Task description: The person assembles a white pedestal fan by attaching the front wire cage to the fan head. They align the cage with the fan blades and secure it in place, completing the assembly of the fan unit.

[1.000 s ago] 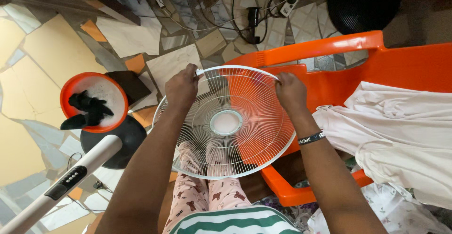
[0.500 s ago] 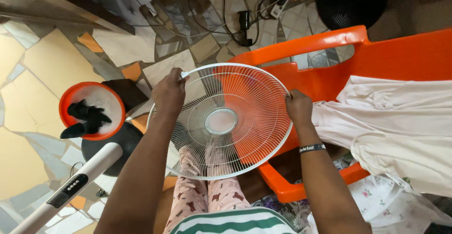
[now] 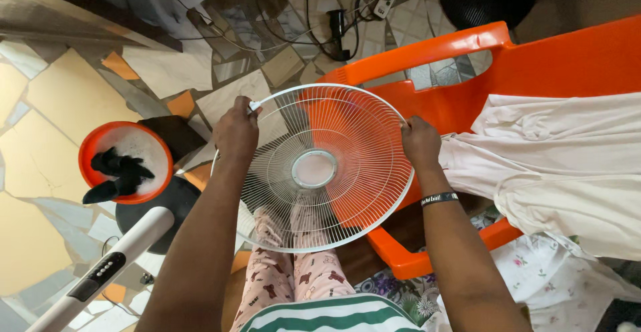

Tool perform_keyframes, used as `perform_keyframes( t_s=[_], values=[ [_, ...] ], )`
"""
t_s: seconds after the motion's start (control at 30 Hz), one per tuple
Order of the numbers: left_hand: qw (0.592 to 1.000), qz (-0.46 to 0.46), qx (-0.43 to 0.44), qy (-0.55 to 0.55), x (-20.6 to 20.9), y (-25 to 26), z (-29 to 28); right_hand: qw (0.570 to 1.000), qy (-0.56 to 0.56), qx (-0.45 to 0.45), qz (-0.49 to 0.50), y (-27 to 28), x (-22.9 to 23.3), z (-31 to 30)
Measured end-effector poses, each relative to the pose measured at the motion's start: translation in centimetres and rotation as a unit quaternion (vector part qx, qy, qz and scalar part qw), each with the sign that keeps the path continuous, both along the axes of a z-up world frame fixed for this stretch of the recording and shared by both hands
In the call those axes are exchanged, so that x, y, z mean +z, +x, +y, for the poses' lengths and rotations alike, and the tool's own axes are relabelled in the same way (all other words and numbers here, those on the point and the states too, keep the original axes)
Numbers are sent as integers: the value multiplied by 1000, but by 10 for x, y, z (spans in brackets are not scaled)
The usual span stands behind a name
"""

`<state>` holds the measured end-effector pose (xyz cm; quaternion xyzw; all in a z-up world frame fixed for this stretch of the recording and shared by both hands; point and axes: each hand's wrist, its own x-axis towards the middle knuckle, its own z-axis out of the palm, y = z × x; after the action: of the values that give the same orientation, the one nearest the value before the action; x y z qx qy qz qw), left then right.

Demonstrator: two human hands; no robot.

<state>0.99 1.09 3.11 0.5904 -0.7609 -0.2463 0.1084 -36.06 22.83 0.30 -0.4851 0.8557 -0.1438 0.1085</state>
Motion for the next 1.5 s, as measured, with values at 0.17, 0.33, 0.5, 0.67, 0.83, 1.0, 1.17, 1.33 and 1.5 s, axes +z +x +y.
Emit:
perform_keyframes(
  t_s=[0.17, 0.33, 0.5, 0.67, 0.83, 1.0, 1.17, 1.33, 1.5],
  values=[
    [1000, 20, 7, -18, -4, 5, 2, 994, -15, -68, -81, -5, 1, 3],
    [996, 68, 30, -53, 4, 29, 4, 929, 4, -185, -321, -15, -19, 46],
    [984, 112, 83, -113, 14, 45, 0, 885, 75, -267, -375, -3, -55, 107],
    [986, 72, 120, -89, 21, 44, -8, 991, 54, -116, -45, 6, -64, 106],
    [978, 84, 150, -118, 29, 40, -9, 990, 9, -139, -8, 3, -34, 80],
    [963, 191, 158, -110, 33, 47, -9, 900, 4, -288, -327, -5, -10, 69],
    [957, 228, 141, -114, 43, 51, -4, 835, 3, -330, -440, 13, -32, 80],
    [941, 282, 137, -125, 61, 58, -4, 806, -41, -334, -487, 22, -61, 106],
    [920, 332, 181, -105, 76, 62, -3, 738, -108, -384, -543, 34, -42, 106]
  ],
)
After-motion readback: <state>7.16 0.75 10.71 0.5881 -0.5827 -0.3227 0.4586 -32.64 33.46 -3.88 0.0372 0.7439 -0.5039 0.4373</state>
